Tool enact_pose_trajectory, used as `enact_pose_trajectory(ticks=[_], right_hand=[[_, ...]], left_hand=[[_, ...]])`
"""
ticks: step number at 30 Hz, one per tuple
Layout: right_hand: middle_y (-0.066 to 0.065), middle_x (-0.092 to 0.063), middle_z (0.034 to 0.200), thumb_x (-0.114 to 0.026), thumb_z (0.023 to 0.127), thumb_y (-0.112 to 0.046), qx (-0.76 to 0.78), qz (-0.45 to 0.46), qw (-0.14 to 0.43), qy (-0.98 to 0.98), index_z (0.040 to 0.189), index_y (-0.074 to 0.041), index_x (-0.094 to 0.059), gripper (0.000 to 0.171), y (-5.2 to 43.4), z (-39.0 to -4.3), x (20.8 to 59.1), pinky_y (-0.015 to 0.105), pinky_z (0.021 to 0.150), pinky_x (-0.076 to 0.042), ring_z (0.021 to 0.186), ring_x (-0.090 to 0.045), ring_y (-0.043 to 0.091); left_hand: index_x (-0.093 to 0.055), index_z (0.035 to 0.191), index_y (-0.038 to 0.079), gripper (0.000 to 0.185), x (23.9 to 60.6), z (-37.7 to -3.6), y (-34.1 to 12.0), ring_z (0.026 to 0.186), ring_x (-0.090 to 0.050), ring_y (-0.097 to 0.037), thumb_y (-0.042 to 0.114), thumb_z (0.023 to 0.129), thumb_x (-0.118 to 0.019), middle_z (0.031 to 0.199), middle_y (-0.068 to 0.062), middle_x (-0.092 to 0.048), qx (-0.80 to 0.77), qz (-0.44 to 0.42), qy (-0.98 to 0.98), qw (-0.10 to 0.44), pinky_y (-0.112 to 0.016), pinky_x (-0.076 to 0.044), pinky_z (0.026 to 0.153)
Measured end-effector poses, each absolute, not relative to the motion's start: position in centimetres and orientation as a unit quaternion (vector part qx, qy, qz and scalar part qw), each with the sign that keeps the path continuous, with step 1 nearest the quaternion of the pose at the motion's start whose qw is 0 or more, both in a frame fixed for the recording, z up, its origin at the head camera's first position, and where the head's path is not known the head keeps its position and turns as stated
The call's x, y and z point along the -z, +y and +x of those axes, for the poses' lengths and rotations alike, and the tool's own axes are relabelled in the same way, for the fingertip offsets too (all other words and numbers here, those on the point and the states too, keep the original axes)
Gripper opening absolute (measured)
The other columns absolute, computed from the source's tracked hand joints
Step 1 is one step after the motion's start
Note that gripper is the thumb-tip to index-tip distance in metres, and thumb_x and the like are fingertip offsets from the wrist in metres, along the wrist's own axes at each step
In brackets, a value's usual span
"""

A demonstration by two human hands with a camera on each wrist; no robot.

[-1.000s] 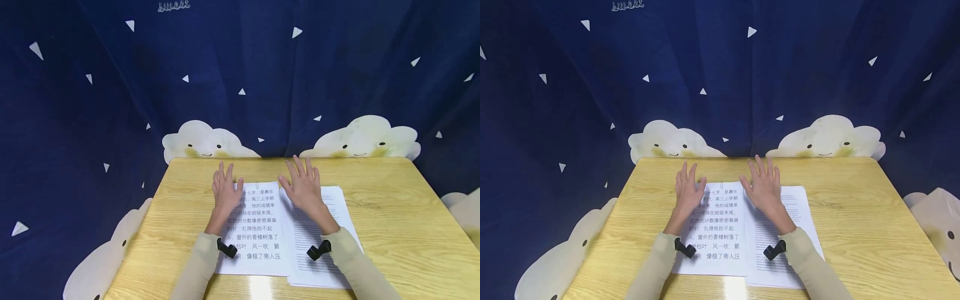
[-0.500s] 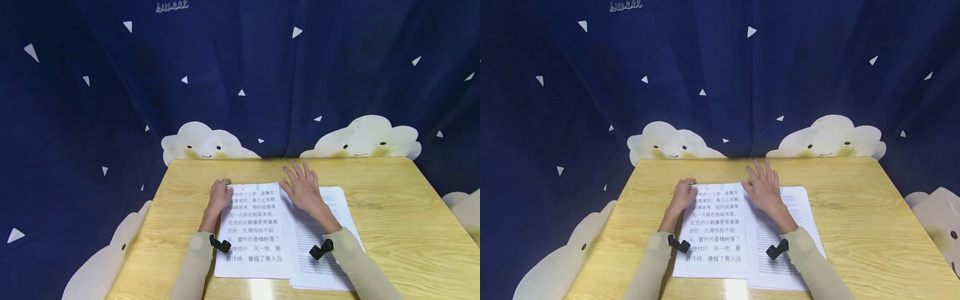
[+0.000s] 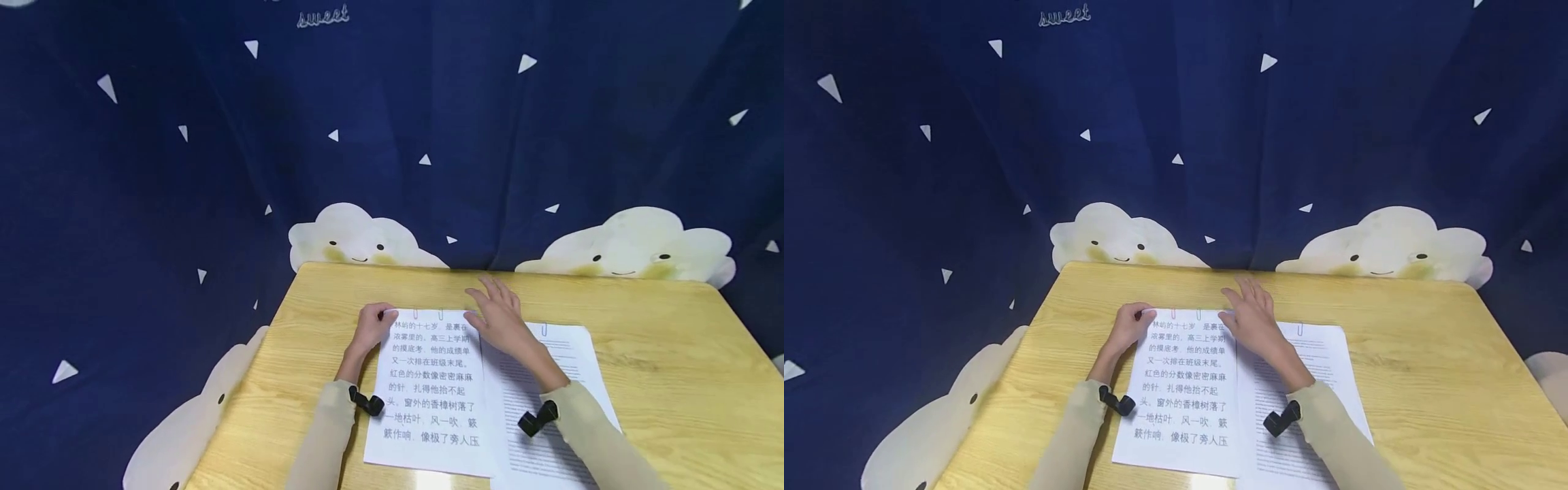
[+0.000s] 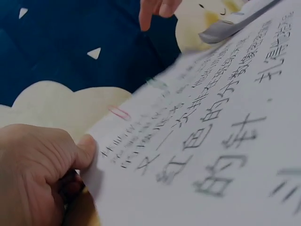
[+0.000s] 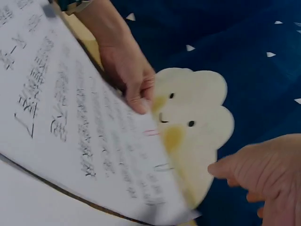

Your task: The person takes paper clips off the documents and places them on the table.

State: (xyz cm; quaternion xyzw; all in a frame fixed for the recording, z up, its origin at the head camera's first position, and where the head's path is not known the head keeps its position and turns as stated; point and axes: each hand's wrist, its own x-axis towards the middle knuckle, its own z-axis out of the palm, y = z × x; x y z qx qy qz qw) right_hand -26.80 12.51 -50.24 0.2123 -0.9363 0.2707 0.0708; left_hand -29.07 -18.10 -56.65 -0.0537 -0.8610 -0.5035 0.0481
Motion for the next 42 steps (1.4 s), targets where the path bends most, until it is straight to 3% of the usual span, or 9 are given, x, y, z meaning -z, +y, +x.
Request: enact_pose_trajectory(ticks=[4,9,14,17,25,35,42], right_hand=[[0.024,-0.045,0.156,-0.072,0.100,-0.019,-0.247,0.259,0.082,-0.930,0.140,-0.006,-0.063,0.043,10.2,-28.9,51.1,0.067,0.112,-0.026,0.145,-0.034,0.047],[0.014,-0.068,0.131,-0.072,0.100,-0.014,-0.255,0.295,0.109,-0.914,0.123,-0.007,-0.074,0.024,7.8,-30.9,52.5,0.058,0.101,-0.038,0.126,-0.055,0.038],[0.006,-0.075,0.106,-0.072,0.098,-0.011,-0.281,0.302,0.124,-0.902,0.102,-0.010,-0.078,0.007,6.7,-31.8,53.4,0.054,0.093,-0.044,0.106,-0.064,0.031],[0.003,-0.075,0.100,-0.073,0.098,-0.012,-0.297,0.302,0.109,-0.899,0.097,-0.011,-0.078,0.005,6.6,-32.0,53.6,0.051,0.090,-0.046,0.100,-0.065,0.027],[-0.001,-0.076,0.100,-0.068,0.102,-0.014,-0.345,0.312,0.064,-0.883,0.103,-0.011,-0.077,0.009,6.8,-31.9,52.7,0.047,0.091,-0.050,0.095,-0.066,0.022],[0.004,-0.075,0.105,-0.068,0.102,-0.013,-0.382,0.292,0.130,-0.867,0.108,-0.009,-0.076,0.010,8.6,-30.9,49.3,0.047,0.093,-0.048,0.098,-0.066,0.023],[0.004,-0.076,0.106,-0.070,0.102,-0.013,-0.388,0.282,0.154,-0.864,0.111,-0.009,-0.076,0.012,9.6,-28.6,46.9,0.047,0.093,-0.046,0.098,-0.064,0.023]], left_hand=[[-0.081,0.102,0.001,0.012,56.9,-28.8,-19.1,0.079,-0.061,-0.014,0.008,0.099,-0.071,0.090,-0.010,-0.075,0.538,-0.028,-0.840,0.069,-0.024,-0.049,0.071],[-0.081,0.099,0.000,0.009,56.9,-28.4,-20.3,0.075,-0.060,-0.014,0.005,0.097,-0.074,0.088,-0.012,-0.076,0.553,-0.023,-0.828,0.091,-0.022,-0.047,0.067],[-0.081,0.099,-0.002,0.010,57.3,-28.0,-20.7,0.073,-0.061,-0.012,0.005,0.096,-0.074,0.087,-0.013,-0.076,0.560,-0.027,-0.823,0.089,-0.020,-0.048,0.065],[-0.081,0.100,-0.002,0.010,57.4,-27.8,-20.7,0.073,-0.061,-0.011,0.005,0.097,-0.074,0.088,-0.012,-0.076,0.560,-0.027,-0.823,0.089,-0.019,-0.048,0.065],[-0.079,0.102,-0.004,0.012,56.3,-28.5,-20.5,0.073,-0.062,-0.012,0.004,0.099,-0.070,0.091,-0.018,-0.076,0.590,-0.050,-0.801,0.089,-0.019,-0.048,0.067],[-0.077,0.105,-0.005,0.015,52.3,-29.3,-18.7,0.066,-0.069,-0.014,0.005,0.101,-0.067,0.090,-0.020,-0.077,0.627,-0.085,-0.769,0.089,-0.021,-0.053,0.058],[-0.077,0.108,-0.003,0.016,50.1,-27.7,-17.7,0.066,-0.071,-0.017,0.008,0.102,-0.067,0.091,-0.016,-0.077,0.620,-0.088,-0.775,0.085,-0.027,-0.058,0.057]])
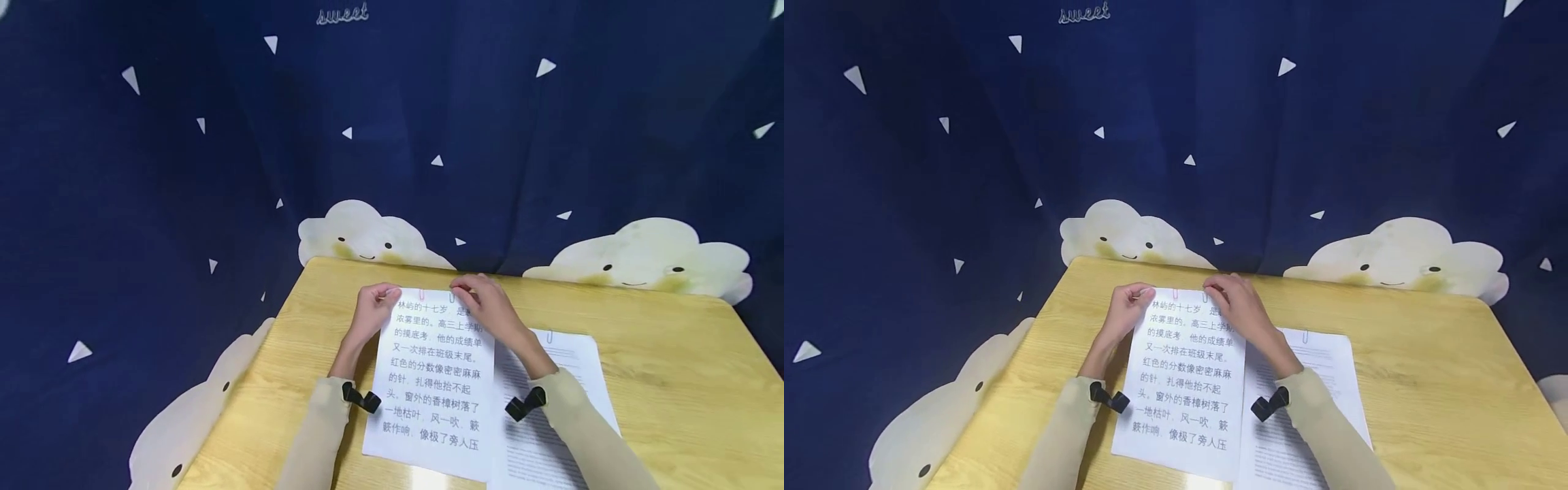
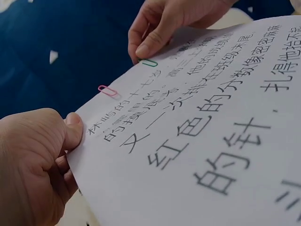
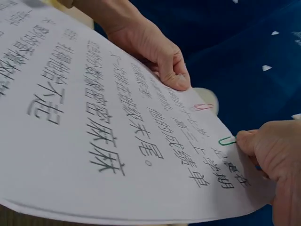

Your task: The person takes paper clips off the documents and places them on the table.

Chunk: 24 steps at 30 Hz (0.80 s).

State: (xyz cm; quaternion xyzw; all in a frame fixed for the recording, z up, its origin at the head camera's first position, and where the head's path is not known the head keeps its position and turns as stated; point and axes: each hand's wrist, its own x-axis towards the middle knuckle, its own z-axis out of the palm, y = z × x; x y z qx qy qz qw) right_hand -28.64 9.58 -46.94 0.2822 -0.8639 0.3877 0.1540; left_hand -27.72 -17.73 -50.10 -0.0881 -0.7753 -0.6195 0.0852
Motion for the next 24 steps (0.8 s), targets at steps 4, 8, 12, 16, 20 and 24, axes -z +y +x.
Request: enact_pose_trajectory(ticks=[4,8,12,16,20,24], right_hand=[[0.005,-0.076,0.107,-0.071,0.101,-0.013,-0.390,0.282,0.168,-0.860,0.112,-0.008,-0.076,0.014,10.4,-27.5,45.7,0.046,0.093,-0.047,0.101,-0.064,0.023],[0.005,-0.076,0.108,-0.072,0.100,-0.011,-0.397,0.276,0.188,-0.855,0.115,-0.008,-0.076,0.016,11.4,-25.9,44.8,0.045,0.092,-0.045,0.101,-0.063,0.022],[0.005,-0.077,0.109,-0.073,0.097,-0.008,-0.401,0.276,0.219,-0.846,0.118,-0.009,-0.075,0.020,12.3,-24.2,43.8,0.042,0.089,-0.045,0.099,-0.063,0.022],[0.004,-0.078,0.106,-0.076,0.094,-0.004,-0.393,0.290,0.239,-0.839,0.114,-0.008,-0.077,0.021,13.1,-23.0,42.6,0.034,0.086,-0.047,0.095,-0.065,0.020],[0.003,-0.077,0.103,-0.078,0.092,-0.003,-0.390,0.295,0.242,-0.838,0.110,-0.008,-0.078,0.019,14.1,-22.5,41.4,0.032,0.086,-0.048,0.095,-0.068,0.020],[0.003,-0.076,0.102,-0.077,0.092,-0.001,-0.375,0.297,0.246,-0.843,0.109,-0.006,-0.078,0.018,15.4,-22.2,40.7,0.034,0.084,-0.048,0.093,-0.067,0.021]], left_hand=[[-0.078,0.108,-0.002,0.015,48.1,-26.7,-17.0,0.066,-0.069,-0.017,0.007,0.101,-0.067,0.090,-0.014,-0.077,0.608,-0.099,-0.781,0.103,-0.026,-0.057,0.055],[-0.079,0.106,-0.001,0.014,46.0,-25.9,-16.3,0.063,-0.064,-0.014,0.006,0.101,-0.067,0.090,-0.013,-0.077,0.607,-0.112,-0.778,0.118,-0.023,-0.051,0.053],[-0.078,0.106,0.001,0.014,44.5,-24.9,-15.3,0.058,-0.055,-0.011,0.007,0.102,-0.066,0.089,-0.011,-0.075,0.604,-0.136,-0.775,0.126,-0.021,-0.044,0.050],[-0.078,0.106,0.001,0.015,44.2,-23.8,-14.3,0.054,-0.052,-0.011,0.009,0.103,-0.065,0.085,-0.011,-0.073,0.612,-0.143,-0.767,0.132,-0.022,-0.041,0.047],[-0.078,0.103,0.000,0.015,43.9,-23.3,-13.4,0.055,-0.058,-0.014,0.007,0.103,-0.065,0.085,-0.015,-0.074,0.628,-0.152,-0.751,0.135,-0.022,-0.043,0.047],[-0.078,0.103,-0.002,0.014,43.6,-23.1,-12.2,0.051,-0.054,-0.011,0.006,0.102,-0.066,0.082,-0.018,-0.072,0.639,-0.168,-0.738,0.135,-0.021,-0.040,0.045]])
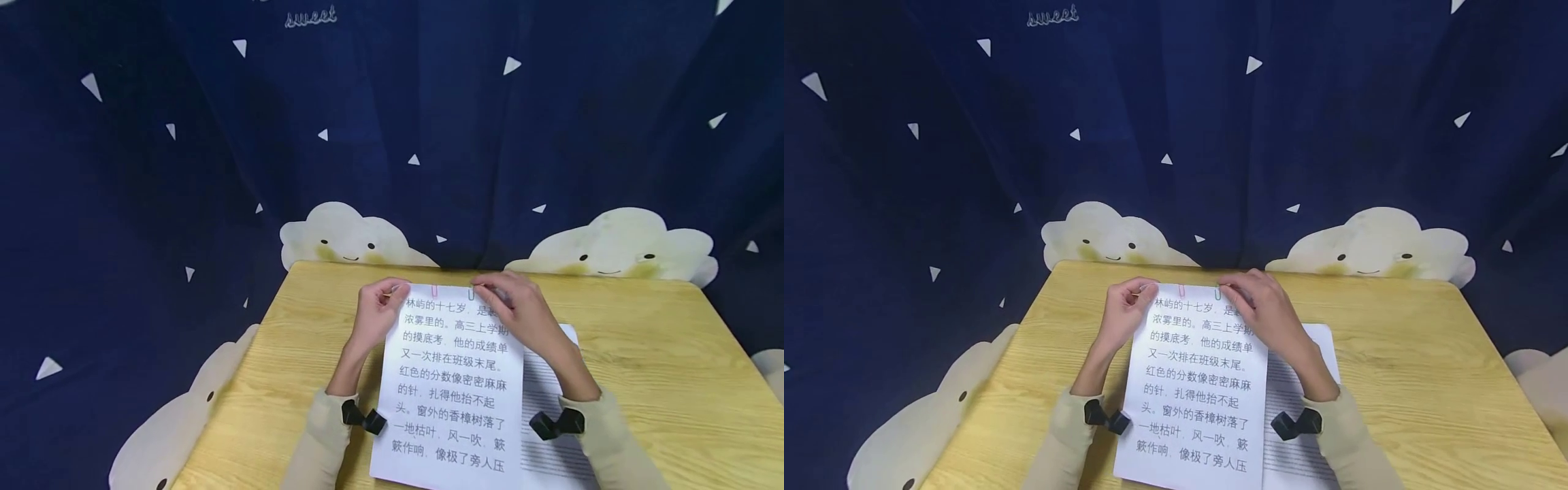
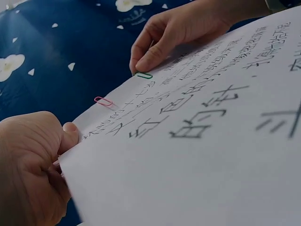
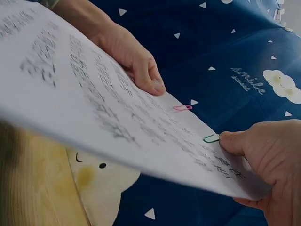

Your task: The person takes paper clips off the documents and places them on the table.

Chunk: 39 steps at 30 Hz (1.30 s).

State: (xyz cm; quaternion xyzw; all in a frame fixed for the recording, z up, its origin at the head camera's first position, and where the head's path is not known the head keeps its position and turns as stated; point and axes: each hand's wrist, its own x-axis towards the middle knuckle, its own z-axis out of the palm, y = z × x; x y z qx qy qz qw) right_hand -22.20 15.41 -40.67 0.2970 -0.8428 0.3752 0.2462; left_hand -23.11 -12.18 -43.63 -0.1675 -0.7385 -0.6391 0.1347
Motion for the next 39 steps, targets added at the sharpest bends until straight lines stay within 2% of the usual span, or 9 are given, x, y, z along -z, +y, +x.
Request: enact_pose_trajectory(ticks=[4,10,16,24,32,35,39], right_hand=[[0.003,-0.075,0.100,-0.076,0.093,-0.001,-0.367,0.305,0.245,-0.844,0.108,-0.007,-0.077,0.016,15.6,-22.4,40.5,0.034,0.081,-0.047,0.088,-0.063,0.019],[0.000,-0.072,0.095,-0.074,0.097,-0.007,-0.359,0.313,0.218,-0.852,0.103,-0.011,-0.075,0.007,15.1,-22.7,40.6,0.036,0.081,-0.047,0.086,-0.058,0.016],[-0.002,-0.069,0.095,-0.071,0.100,-0.008,-0.368,0.308,0.178,-0.859,0.102,-0.012,-0.072,0.004,14.8,-22.8,40.4,0.036,0.086,-0.048,0.090,-0.057,0.016],[-0.003,-0.066,0.094,-0.065,0.103,-0.011,-0.371,0.315,0.157,-0.860,0.101,-0.011,-0.070,0.005,15.2,-22.7,40.1,0.038,0.086,-0.052,0.091,-0.058,0.016],[-0.004,-0.066,0.095,-0.066,0.102,-0.011,-0.375,0.320,0.134,-0.860,0.103,-0.012,-0.069,0.003,15.1,-22.6,39.9,0.035,0.083,-0.053,0.089,-0.059,0.015],[-0.003,-0.066,0.094,-0.065,0.102,-0.010,-0.375,0.320,0.129,-0.861,0.102,-0.012,-0.068,0.004,15.0,-22.6,39.7,0.035,0.081,-0.051,0.087,-0.059,0.015],[-0.003,-0.065,0.094,-0.063,0.104,-0.011,-0.370,0.318,0.122,-0.864,0.102,-0.012,-0.068,0.005,15.0,-22.6,39.4,0.036,0.079,-0.052,0.086,-0.058,0.016]], left_hand=[[-0.077,0.104,-0.004,0.014,43.6,-23.0,-12.0,0.050,-0.053,-0.010,0.004,0.102,-0.066,0.083,-0.021,-0.073,0.643,-0.162,-0.737,0.130,-0.020,-0.038,0.044],[-0.075,0.106,-0.009,0.014,43.4,-22.5,-12.3,0.051,-0.058,-0.012,-0.003,0.101,-0.063,0.085,-0.027,-0.073,0.644,-0.137,-0.744,0.114,-0.018,-0.040,0.043],[-0.074,0.104,-0.012,0.013,41.7,-21.5,-12.5,0.052,-0.060,-0.014,-0.006,0.101,-0.062,0.082,-0.027,-0.072,0.643,-0.153,-0.740,0.122,-0.018,-0.041,0.044],[-0.074,0.102,-0.012,0.013,41.1,-21.3,-12.3,0.052,-0.060,-0.014,-0.004,0.101,-0.063,0.081,-0.026,-0.072,0.642,-0.160,-0.741,0.116,-0.018,-0.041,0.045],[-0.074,0.103,-0.012,0.013,42.4,-22.0,-12.6,0.051,-0.061,-0.016,-0.005,0.101,-0.063,0.082,-0.027,-0.072,0.642,-0.148,-0.744,0.107,-0.018,-0.041,0.044],[-0.075,0.105,-0.010,0.014,43.2,-22.4,-12.8,0.050,-0.059,-0.015,-0.004,0.101,-0.063,0.082,-0.026,-0.072,0.641,-0.148,-0.746,0.105,-0.018,-0.039,0.042],[-0.076,0.105,-0.007,0.014,43.5,-22.5,-13.0,0.050,-0.061,-0.015,0.000,0.102,-0.065,0.083,-0.024,-0.074,0.645,-0.156,-0.741,0.107,-0.020,-0.041,0.042]])
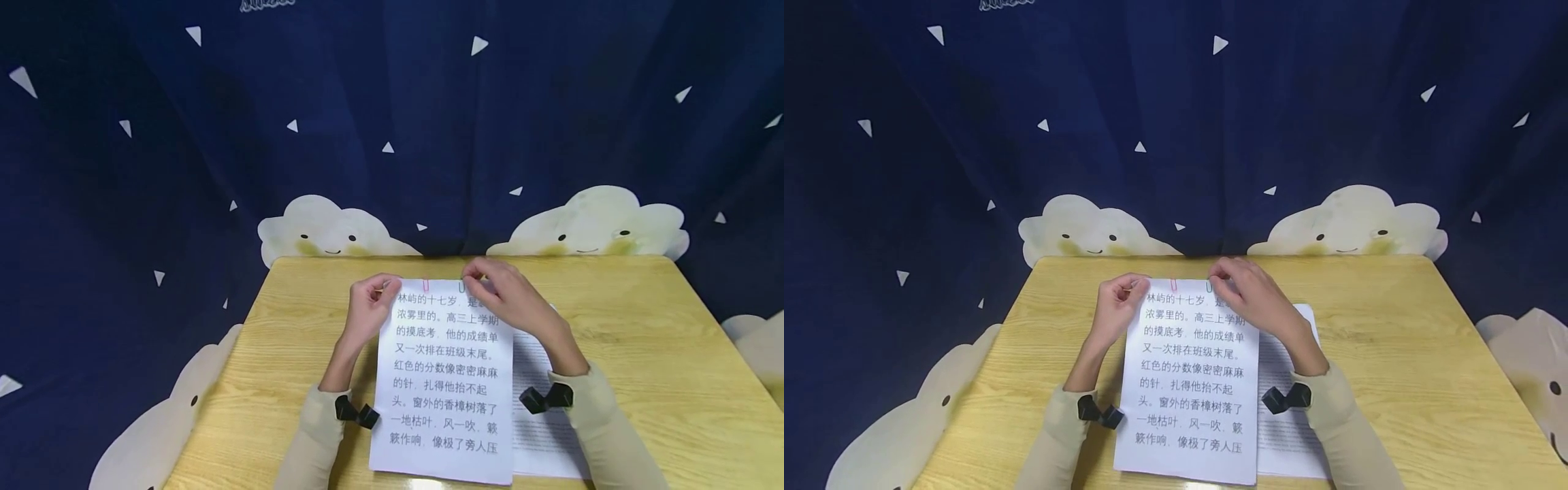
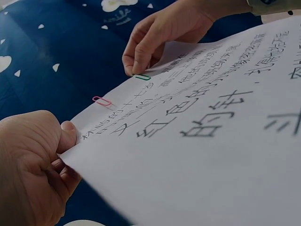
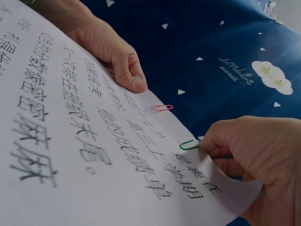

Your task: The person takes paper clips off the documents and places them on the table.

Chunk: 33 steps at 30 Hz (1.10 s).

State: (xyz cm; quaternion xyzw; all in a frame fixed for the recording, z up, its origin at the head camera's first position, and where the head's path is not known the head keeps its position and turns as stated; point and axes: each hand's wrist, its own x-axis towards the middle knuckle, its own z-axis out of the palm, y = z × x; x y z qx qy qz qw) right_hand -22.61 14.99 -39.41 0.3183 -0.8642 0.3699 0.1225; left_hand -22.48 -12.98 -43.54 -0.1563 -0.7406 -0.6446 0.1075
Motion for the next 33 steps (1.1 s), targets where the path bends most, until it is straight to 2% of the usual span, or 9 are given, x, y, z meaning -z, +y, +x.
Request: enact_pose_trajectory(ticks=[7,20,27,33], right_hand=[[-0.002,-0.063,0.093,-0.061,0.105,-0.012,-0.363,0.314,0.112,-0.870,0.102,-0.013,-0.066,0.005,15.07,-22.55,39.21,0.036,0.078,-0.055,0.085,-0.058,0.016],[-0.002,-0.063,0.092,-0.060,0.105,-0.011,-0.363,0.314,0.110,-0.870,0.103,-0.012,-0.066,0.006,15.19,-22.47,39.14,0.033,0.076,-0.053,0.083,-0.058,0.015],[-0.001,-0.064,0.091,-0.056,0.107,-0.012,-0.362,0.298,0.111,-0.876,0.104,-0.012,-0.064,0.008,14.93,-22.72,39.71,0.037,0.079,-0.050,0.083,-0.059,0.017],[0.000,-0.064,0.090,-0.055,0.108,-0.013,-0.355,0.291,0.110,-0.881,0.107,-0.012,-0.063,0.008,14.80,-22.66,39.78,0.037,0.076,-0.048,0.080,-0.057,0.018]], left_hand=[[-0.077,0.105,-0.005,0.015,43.70,-22.60,-12.97,0.055,-0.068,-0.016,0.005,0.103,-0.066,0.082,-0.022,-0.075,0.649,-0.172,-0.733,0.106,-0.023,-0.048,0.044],[-0.076,0.104,-0.006,0.015,43.82,-22.62,-12.78,0.054,-0.068,-0.016,0.003,0.102,-0.065,0.081,-0.023,-0.075,0.651,-0.174,-0.731,0.102,-0.024,-0.050,0.044],[-0.076,0.105,-0.006,0.015,43.76,-22.57,-12.71,0.054,-0.068,-0.016,0.003,0.102,-0.065,0.083,-0.021,-0.075,0.654,-0.163,-0.733,0.097,-0.026,-0.052,0.044],[-0.076,0.105,-0.006,0.015,43.85,-22.63,-12.74,0.056,-0.069,-0.017,0.004,0.102,-0.065,0.083,-0.022,-0.075,0.657,-0.158,-0.731,0.090,-0.026,-0.054,0.046]])
